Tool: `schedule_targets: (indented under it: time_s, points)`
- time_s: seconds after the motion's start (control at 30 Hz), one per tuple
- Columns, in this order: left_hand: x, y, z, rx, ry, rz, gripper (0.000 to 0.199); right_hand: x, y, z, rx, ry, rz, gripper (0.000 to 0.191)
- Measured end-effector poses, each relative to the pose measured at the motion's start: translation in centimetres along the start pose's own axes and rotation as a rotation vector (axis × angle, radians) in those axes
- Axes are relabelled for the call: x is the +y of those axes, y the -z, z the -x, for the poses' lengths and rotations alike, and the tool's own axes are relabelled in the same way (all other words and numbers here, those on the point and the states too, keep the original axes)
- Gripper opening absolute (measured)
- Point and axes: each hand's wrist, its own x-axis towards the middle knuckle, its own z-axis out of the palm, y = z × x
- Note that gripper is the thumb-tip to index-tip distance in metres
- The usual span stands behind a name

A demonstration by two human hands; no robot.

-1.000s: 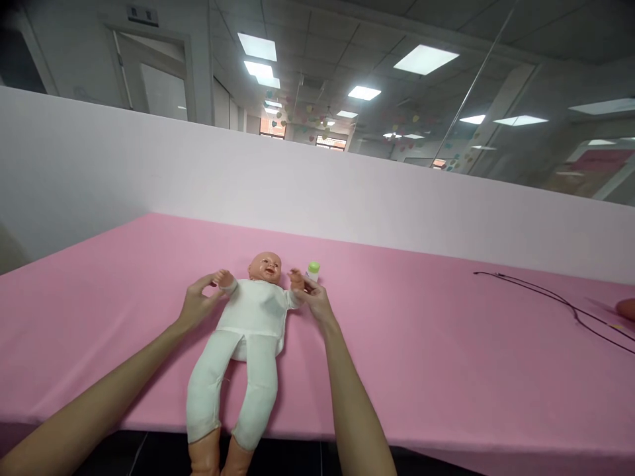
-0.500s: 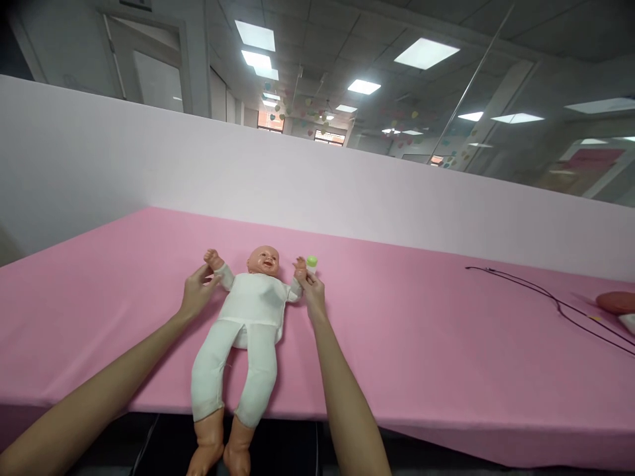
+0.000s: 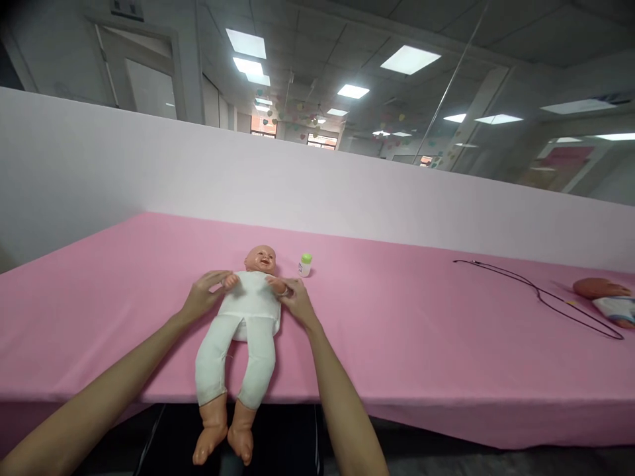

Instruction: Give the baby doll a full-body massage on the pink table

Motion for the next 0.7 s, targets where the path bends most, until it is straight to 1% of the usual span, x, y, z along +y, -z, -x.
schedule_targets:
  time_s: [0.07, 0.1, 0.13, 0.17, 0.23, 0.3, 0.33, 0.4, 0.47, 0.53, 0.57, 0.6, 0.63, 0.7]
  points:
    - [0.4, -0.2, 0.1, -0.100, -0.166, -0.080, 0.028, -0.6, -0.1, 0.3, -0.118, 0.088, 0.089, 0.035]
    - [0.5, -0.3, 0.1, -0.125, -0.213, -0.103, 0.029, -0.8, -0.1, 0.4, -0.140, 0.113, 0.110, 0.034]
    - [0.5, -0.4, 0.2, -0.132, -0.228, -0.114, 0.029, -0.9, -0.2, 0.5, -0.137, 0.124, 0.118, 0.035]
    - [0.5, -0.5, 0.2, -0.122, -0.211, -0.115, 0.029, -0.9, -0.3, 0.5, -0.111, 0.121, 0.112, 0.036]
    - [0.3, -0.6, 0.4, -0.051, -0.106, -0.095, 0.030, -0.5, -0.6, 0.4, 0.016, 0.062, 0.046, 0.042]
    - [-0.3, -0.6, 0.6, 0.051, 0.075, -0.045, 0.033, 0.3, -0.9, 0.1, 0.206, -0.052, -0.060, 0.052]
    - [-0.6, -0.6, 0.8, 0.103, 0.179, -0.005, 0.035, 0.9, -0.9, 0.0, 0.297, -0.117, -0.107, 0.055]
    - [-1.5, -0.5, 0.9, 0.200, 0.370, 0.111, 0.042, 2.2, -0.7, -0.1, 0.433, -0.234, -0.164, 0.051]
    - [-2.3, -0.4, 1.0, 0.280, 0.526, 0.227, 0.053, 3.5, -0.2, -0.2, 0.513, -0.324, -0.185, 0.047]
    - [-2.8, -0.4, 0.9, 0.306, 0.630, 0.284, 0.060, 4.4, 0.3, -0.4, 0.531, -0.374, -0.222, 0.046]
    - [-2.8, -0.4, 0.9, 0.297, 0.647, 0.298, 0.059, 4.5, 0.4, -0.5, 0.511, -0.377, -0.250, 0.047]
    - [-2.7, -0.5, 0.8, 0.280, 0.634, 0.303, 0.056, 4.4, 0.5, -0.5, 0.476, -0.363, -0.278, 0.049]
    - [-2.5, -0.6, 0.7, 0.259, 0.593, 0.302, 0.052, 4.0, 0.6, -0.6, 0.432, -0.334, -0.302, 0.051]
    - [-1.9, -0.8, 0.5, 0.215, 0.459, 0.279, 0.040, 2.9, 0.5, -0.6, 0.343, -0.257, -0.322, 0.054]
